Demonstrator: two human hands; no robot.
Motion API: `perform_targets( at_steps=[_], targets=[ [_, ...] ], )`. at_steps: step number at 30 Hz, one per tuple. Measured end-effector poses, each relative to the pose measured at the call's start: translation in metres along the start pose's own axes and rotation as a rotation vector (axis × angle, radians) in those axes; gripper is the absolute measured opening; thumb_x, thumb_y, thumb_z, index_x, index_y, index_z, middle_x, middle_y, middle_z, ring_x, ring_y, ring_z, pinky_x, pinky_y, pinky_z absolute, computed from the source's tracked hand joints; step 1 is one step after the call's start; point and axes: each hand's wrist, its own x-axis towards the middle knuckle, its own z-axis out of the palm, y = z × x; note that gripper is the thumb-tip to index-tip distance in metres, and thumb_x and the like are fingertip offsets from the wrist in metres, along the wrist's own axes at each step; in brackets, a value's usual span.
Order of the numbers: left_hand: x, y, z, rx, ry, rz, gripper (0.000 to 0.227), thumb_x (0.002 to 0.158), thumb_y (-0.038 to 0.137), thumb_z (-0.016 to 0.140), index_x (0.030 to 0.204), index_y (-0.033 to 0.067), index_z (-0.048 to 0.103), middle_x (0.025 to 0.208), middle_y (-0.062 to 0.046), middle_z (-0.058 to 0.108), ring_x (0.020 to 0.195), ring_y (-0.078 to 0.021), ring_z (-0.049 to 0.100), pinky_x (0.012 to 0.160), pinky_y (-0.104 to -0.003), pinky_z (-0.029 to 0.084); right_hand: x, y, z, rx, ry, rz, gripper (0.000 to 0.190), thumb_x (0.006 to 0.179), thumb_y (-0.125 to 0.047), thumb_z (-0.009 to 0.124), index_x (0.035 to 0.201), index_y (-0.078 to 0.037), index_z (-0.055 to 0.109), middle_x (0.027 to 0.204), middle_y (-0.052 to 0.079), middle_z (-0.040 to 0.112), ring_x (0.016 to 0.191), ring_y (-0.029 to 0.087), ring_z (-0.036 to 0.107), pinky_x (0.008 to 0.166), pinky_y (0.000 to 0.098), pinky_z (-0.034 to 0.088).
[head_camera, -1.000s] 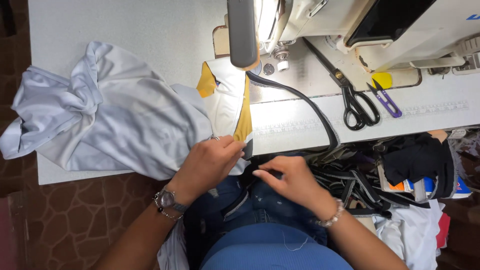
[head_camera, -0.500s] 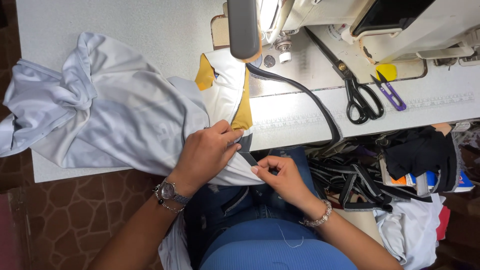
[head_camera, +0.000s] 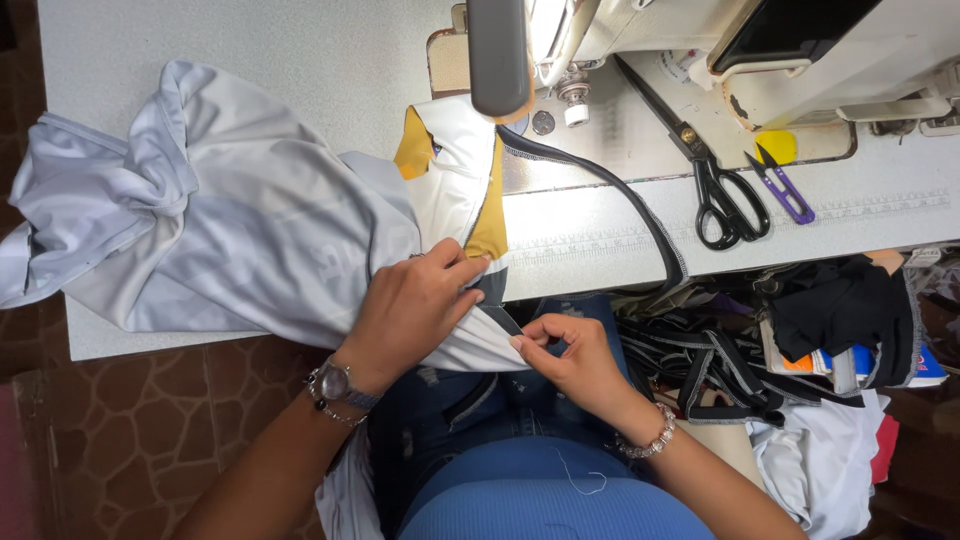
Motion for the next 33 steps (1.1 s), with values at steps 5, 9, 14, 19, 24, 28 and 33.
perform_targets(
  at_steps=[5,9,14,19,24,28,33],
  targets=[
    [-0.008,-0.003,-0.012,0.339,0.091,-0.016,0.021,0.095,0.042,0.063,0.095,0.0234,0.072,0.078,0.003,0.057,0.071,-0.0246,0.067,0.058,-0.037,0.054,0.012,-0.029,-0.033,-0.147,0.02,-0.156,0.011,0.082,-0.011,0.08,0.073,-0.009,0.075,0.054,0.002,0.063,0.055,0.017,0.062,0.059,0.0288,0.052],
    [0.017,-0.016,-0.013,0.419,0.215,0.085,0.034,0.092,0.046,0.066,0.072,0.019,0.071,0.075,0.0,0.059,0.07,-0.0259,0.064,0.06,-0.038,0.05,0.033,-0.044,-0.041,-0.472,0.055,-0.364,0.007,0.086,-0.012,0.077,0.081,-0.008,0.073,0.059,0.004,0.062,0.062,0.024,0.063,0.063,0.0345,0.051],
    [0.063,-0.023,-0.002,-0.05,0.288,0.361,0.017,0.099,0.017,0.059,0.104,0.0103,0.074,0.105,-0.007,0.068,0.101,-0.0338,0.068,0.076,-0.042,0.054,0.054,-0.063,-0.023,-0.719,0.028,-0.67,0.05,0.088,-0.022,0.077,0.133,-0.005,0.062,0.129,0.02,0.065,0.127,0.045,0.057,0.101,0.0547,0.044],
    [0.07,-0.035,0.008,0.286,0.08,0.22,0.044,0.097,0.043,0.054,0.133,0.021,0.064,0.133,-0.009,0.065,0.13,-0.0316,0.055,0.093,-0.051,0.04,0.055,-0.025,-0.033,-0.812,-0.012,-0.666,0.026,0.094,-0.028,0.072,0.117,-0.015,0.071,0.127,0.004,0.072,0.129,0.03,0.061,0.106,0.0563,0.036],
    [0.061,-0.034,0.021,0.222,0.162,0.288,0.051,0.095,0.05,0.052,0.136,0.0215,0.059,0.142,-0.008,0.058,0.136,-0.0327,0.049,0.103,-0.051,0.034,0.086,-0.03,-0.052,-0.82,0.081,-0.755,0.015,0.094,-0.028,0.073,0.103,-0.015,0.074,0.112,0.001,0.072,0.109,0.028,0.066,0.094,0.0489,0.043],
    [0.059,-0.036,0.021,0.165,0.152,0.277,0.053,0.095,0.05,0.05,0.143,0.027,0.055,0.144,-0.008,0.056,0.138,-0.0329,0.047,0.103,-0.052,0.03,0.123,-0.033,-0.059,-1.011,0.33,-0.494,0.043,0.093,-0.027,0.075,0.126,-0.002,0.067,0.127,0.025,0.059,0.133,0.045,0.049,0.095,0.0567,0.042],
    [0.064,-0.044,0.026,0.104,0.201,0.252,0.05,0.093,0.049,0.055,0.137,0.0255,0.059,0.138,-0.007,0.059,0.136,-0.0308,0.05,0.101,-0.052,0.029,0.127,-0.02,-0.051,-0.911,0.356,-0.524,0.006,0.087,-0.022,0.078,0.092,-0.022,0.074,0.085,-0.005,0.066,0.087,0.019,0.065,0.079,0.037,0.043]
  ],
)
